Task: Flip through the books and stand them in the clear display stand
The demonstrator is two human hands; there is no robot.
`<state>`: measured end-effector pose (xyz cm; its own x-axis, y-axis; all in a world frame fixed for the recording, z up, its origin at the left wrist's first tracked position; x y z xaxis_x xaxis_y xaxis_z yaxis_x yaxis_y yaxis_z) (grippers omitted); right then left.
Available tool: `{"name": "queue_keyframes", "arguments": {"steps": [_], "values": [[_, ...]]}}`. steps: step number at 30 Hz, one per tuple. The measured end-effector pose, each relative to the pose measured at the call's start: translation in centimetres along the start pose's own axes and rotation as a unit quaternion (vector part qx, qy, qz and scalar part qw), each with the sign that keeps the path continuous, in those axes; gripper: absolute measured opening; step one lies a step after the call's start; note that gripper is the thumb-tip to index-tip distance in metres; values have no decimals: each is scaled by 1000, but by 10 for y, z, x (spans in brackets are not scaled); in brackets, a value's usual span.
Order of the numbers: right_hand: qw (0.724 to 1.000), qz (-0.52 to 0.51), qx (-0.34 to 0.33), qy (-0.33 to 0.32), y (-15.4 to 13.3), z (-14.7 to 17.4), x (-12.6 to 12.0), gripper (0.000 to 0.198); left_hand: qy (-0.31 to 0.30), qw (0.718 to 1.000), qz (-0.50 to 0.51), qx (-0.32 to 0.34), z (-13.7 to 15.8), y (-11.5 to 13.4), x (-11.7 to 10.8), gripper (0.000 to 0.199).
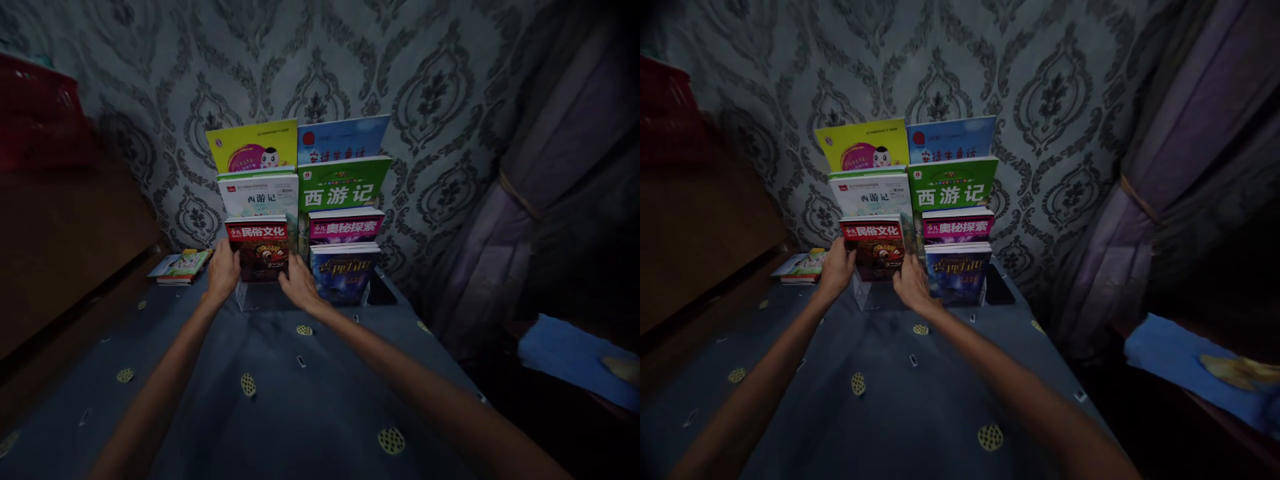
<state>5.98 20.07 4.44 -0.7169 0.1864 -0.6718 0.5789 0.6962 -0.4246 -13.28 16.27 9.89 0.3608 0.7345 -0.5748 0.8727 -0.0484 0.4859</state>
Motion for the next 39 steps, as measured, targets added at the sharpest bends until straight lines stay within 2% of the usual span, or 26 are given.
{"name": "queue_keyframes", "arguments": {"steps": [12,22,33,39], "values": [[1000,7,7,21,5,-5,5,59,10,999,-32,-31,-3,1,2,20],[999,-2,-10,44,6,-4,5,51,6,999,-34,-35,-1,3,4,24],[999,-8,-5,37,9,-3,7,60,-14,999,-36,-18,0,-2,2,18],[996,-39,-52,68,4,3,8,70,-26,1000,-14,-3,5,-9,7,27]]}}
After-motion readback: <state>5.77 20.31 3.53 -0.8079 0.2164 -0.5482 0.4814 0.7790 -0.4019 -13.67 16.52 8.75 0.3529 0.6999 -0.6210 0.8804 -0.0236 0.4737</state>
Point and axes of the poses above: each hand's wrist, its own z-axis away from the middle knuckle, its own x-axis out of the palm, y = z × x, the point moved 9 cm from there along -z, towards the middle knuckle, and after that the axes turned 11 degrees about -x, right-handed, at the moved point
